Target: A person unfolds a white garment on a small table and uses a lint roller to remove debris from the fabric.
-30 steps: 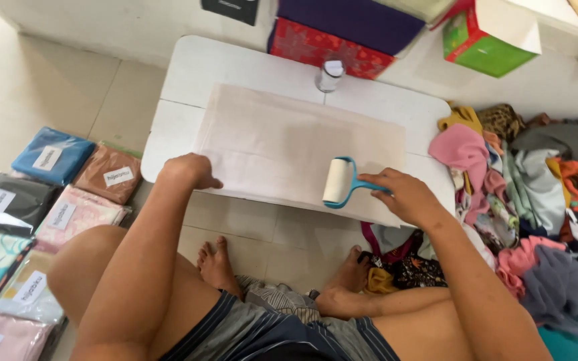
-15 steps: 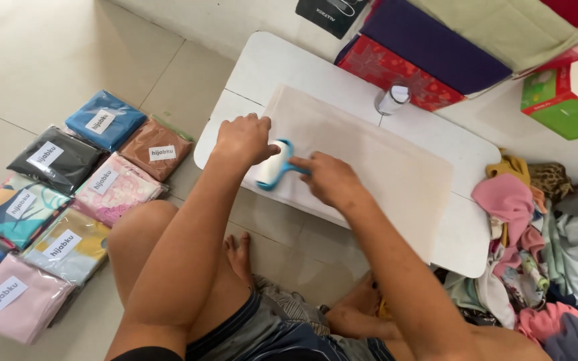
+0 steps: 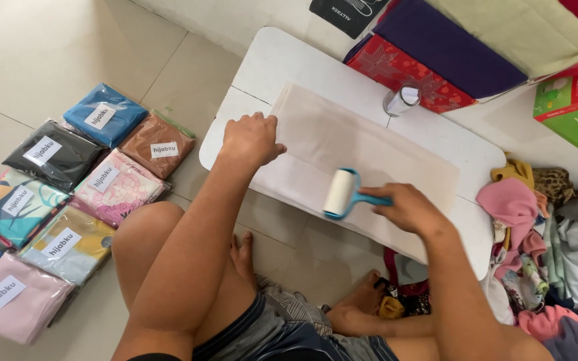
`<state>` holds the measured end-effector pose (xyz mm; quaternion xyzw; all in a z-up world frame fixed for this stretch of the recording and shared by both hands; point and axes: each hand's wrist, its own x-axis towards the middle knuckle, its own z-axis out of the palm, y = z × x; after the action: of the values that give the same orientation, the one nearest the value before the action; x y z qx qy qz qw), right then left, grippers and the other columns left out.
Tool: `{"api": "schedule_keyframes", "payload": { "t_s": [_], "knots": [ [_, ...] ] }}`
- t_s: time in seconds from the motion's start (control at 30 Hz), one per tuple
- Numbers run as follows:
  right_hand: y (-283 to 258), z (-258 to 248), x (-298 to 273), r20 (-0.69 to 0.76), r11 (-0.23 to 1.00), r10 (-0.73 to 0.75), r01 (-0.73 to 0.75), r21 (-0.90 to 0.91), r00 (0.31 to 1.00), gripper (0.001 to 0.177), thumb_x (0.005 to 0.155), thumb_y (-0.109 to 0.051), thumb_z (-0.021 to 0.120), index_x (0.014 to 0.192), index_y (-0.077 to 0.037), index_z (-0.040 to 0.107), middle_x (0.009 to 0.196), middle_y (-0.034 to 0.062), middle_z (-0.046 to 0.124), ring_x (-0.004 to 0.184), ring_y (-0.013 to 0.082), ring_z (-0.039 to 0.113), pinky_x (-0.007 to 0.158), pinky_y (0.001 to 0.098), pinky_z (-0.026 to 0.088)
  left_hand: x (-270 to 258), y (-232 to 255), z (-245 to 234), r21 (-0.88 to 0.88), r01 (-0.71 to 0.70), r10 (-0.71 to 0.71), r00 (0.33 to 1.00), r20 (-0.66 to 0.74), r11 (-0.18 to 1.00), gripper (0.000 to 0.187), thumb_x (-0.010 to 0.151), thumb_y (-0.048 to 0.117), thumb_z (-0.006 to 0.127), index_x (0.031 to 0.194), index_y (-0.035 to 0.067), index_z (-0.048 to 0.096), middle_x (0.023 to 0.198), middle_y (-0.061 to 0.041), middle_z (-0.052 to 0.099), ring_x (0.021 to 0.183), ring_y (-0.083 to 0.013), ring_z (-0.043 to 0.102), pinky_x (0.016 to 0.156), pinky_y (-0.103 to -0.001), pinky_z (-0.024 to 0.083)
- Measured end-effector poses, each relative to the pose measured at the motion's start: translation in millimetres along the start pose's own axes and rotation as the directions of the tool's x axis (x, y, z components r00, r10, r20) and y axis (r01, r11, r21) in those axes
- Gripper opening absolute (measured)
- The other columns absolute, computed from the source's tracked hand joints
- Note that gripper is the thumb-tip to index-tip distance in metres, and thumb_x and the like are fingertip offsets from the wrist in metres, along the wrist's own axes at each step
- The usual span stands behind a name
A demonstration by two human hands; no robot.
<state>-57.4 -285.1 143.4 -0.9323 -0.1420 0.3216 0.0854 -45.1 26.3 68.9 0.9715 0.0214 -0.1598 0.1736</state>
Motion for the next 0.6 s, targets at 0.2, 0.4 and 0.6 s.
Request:
{"api": "schedule_keyframes", "payload": {
  "t_s": [0.2,0.4,0.6],
  "knots": [
    [71,-10,-36,-0.03,0.996,0.076,-0.074,0.047,0.997,0.045,0.086,-0.012,0.07,0.129,-0.026,0.076,0.122,0.0247,0.074,0.12,0.0496,0.063,0.101,0.0519,0.05,9,4,14,-0.013,-0.008,0.008,1.0,0.018,1.0,0.055,0.09,0.038,0.077,0.13,0.002,0.068,0.107,-0.024,0.073,0.096,-0.0393,0.075,0.086,-0.062,0.057],
    [156,-16,-8,-0.147,0.993,0.111,-0.115,-0.022,0.983,0.047,0.1,-0.026,0.061,0.146,-0.039,0.061,0.102,0.0018,0.063,0.082,0.0213,0.055,0.079,0.033,0.043,21,7,13,0.143,0.141,-0.165,0.971,0.172,0.98,0.049,0.102,0.053,0.05,0.138,0.02,0.052,0.123,-0.003,0.062,0.111,-0.0261,0.061,0.085,-0.041,0.046],
    [116,-14,56,-0.172,0.954,-0.064,0.009,-0.301,0.983,0.043,0.098,-0.031,0.062,0.14,-0.04,0.064,0.12,0.0085,0.074,0.114,0.0368,0.068,0.097,0.0485,0.055,22,-5,18,0.015,0.035,-0.034,0.998,-0.058,0.999,0.044,0.091,0.029,0.074,0.123,0.0,0.07,0.1,-0.023,0.073,0.092,-0.0393,0.074,0.085,-0.062,0.055]
  ]
}}
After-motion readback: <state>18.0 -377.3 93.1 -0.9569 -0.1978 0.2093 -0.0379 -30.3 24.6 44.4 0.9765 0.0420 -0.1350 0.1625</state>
